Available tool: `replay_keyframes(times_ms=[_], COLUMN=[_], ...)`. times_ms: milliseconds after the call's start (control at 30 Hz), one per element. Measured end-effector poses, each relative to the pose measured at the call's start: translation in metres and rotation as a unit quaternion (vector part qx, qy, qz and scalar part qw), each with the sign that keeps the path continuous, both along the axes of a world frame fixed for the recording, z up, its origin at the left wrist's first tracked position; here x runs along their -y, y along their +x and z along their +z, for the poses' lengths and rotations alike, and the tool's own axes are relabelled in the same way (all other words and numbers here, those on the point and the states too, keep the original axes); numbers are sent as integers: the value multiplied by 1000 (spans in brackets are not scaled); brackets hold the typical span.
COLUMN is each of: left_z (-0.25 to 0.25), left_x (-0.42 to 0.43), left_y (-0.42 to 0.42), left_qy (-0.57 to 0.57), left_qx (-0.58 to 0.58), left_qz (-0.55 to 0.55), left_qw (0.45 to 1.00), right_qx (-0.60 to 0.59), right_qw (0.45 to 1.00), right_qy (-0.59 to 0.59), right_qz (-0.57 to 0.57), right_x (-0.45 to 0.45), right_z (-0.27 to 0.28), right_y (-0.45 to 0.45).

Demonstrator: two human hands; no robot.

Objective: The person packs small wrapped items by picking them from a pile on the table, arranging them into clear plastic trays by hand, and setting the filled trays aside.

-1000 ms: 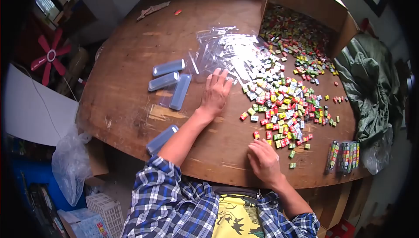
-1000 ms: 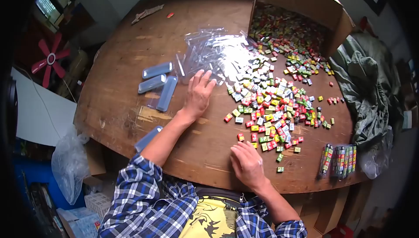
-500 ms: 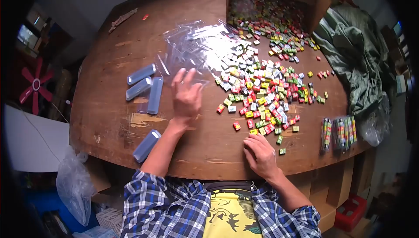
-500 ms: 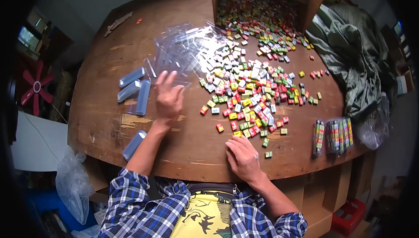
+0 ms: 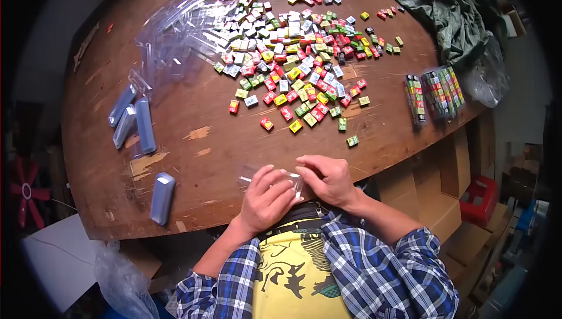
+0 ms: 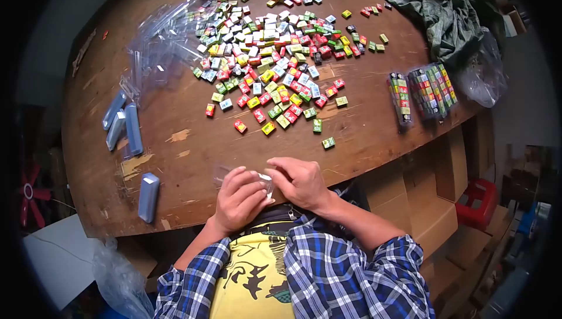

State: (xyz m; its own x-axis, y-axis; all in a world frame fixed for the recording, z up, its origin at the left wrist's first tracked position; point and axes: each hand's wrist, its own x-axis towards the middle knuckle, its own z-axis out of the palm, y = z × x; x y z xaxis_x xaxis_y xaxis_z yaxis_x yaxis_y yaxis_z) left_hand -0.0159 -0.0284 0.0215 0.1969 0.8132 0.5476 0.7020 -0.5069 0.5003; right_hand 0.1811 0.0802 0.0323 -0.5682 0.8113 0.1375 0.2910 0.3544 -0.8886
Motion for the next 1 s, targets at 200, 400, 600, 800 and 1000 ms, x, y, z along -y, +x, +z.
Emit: replay_keyframes(times_ms=[200,400,600,800,1000], left_z=[7,12,1,-3,-2], left_x=[-12,-5,-12,-16,-21], left_y=[-2,5,3,1,5], left_qy=[-61,-114,-104,-108,-88], left_qx=[-54,-92,-48,-25,-22], left_qz=[45,87,5,-50,-49], left_qw=[996,985,993,993,995], right_qx=[60,165,163,171,151], right_qw=[985,968,971,961,969], right_qy=[142,178,171,216,171], right_qz=[-73,-67,-43,34,96], right_x=[-51,-76,-75,-86,-86], right_z=[-3,-1,-3,3,27], right_y=[18,-1,-12,0,13])
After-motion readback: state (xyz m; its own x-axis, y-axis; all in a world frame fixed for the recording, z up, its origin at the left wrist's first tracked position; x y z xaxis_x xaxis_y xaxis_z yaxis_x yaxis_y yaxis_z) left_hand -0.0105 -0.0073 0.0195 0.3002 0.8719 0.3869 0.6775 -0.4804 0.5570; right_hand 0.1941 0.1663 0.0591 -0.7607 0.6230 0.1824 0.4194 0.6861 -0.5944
